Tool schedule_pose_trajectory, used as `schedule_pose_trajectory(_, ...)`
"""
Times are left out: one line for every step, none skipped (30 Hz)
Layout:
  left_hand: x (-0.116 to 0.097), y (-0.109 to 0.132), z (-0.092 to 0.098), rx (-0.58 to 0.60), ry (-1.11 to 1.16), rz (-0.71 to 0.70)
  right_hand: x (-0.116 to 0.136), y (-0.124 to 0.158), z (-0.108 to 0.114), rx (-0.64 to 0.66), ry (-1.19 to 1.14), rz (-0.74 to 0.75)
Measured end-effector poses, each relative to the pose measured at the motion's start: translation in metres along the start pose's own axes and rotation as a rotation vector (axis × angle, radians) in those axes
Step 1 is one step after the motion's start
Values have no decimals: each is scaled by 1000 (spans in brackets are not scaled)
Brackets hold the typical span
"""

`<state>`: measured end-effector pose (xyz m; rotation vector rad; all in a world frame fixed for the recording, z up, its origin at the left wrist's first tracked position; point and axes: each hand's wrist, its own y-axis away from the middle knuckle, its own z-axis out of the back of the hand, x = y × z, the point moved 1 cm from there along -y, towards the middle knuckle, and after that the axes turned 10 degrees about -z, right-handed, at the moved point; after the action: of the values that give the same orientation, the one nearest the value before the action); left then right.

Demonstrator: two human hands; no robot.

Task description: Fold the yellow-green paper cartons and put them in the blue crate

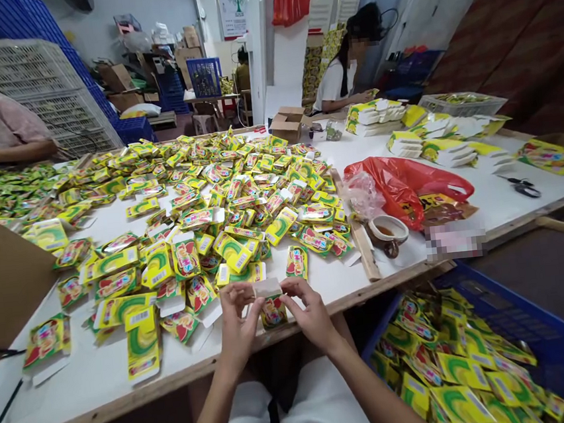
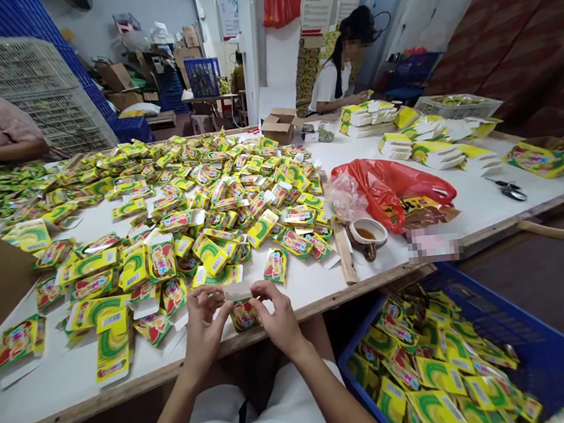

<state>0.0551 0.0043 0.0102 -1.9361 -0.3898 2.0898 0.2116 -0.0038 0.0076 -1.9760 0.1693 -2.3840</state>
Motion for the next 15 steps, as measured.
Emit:
schedule_pose_trajectory(3, 4, 0, 17, 9, 22, -1, -1, 2, 2, 6, 2)
schedule_pose_trajectory(5, 8, 0, 56, -4, 36, -1, -3, 4, 15, 26, 12)
schedule_pose_trajectory(6, 9, 1, 97, -31, 39, 0, -5, 5, 36, 53, 28)
schedule_pose_trajectory(7, 9, 1, 131, -61, 35, 1, -7, 6, 56, 86, 48)
schedule_pose_trajectory(7, 9, 1, 150, -88, 23, 3, -10, 6, 70, 116, 68)
schedule_pose_trajectory(6, 7, 0, 163, -114, 4, 5, -13, 6, 76, 139, 87)
schedule_pose_trajectory(6, 6, 0, 171, -137, -19, 6, -16, 5, 73, 153, 99)
schedule_pose_trajectory(7, 4, -1, 167, -152, -42, 7, -18, 4, 62, 154, 103)
schedule_pose_trajectory(7, 3, -2, 145, -151, -62, 7, -20, 3, 45, 143, 99)
schedule_pose_trajectory(8, 3, -2, 115, -134, -75, 8, -21, 2, 25, 123, 88)
schedule_pose_trajectory(9, 3, -3, 83, -107, -81, 8, -22, 1, 7, 99, 75)
schedule_pose_trajectory(9, 3, -3, 63, -80, -80, 9, -21, 1, 1, 82, 65)
schedule_pose_trajectory(9, 4, -4, 56, -62, -75, 10, -20, 1, 11, 74, 66)
schedule_pose_trajectory(8, 5, -4, 66, -56, -71, 11, -19, 0, 32, 76, 79)
schedule_pose_trajectory(6, 5, -4, 88, -59, -70, 13, -17, 0, 61, 84, 99)
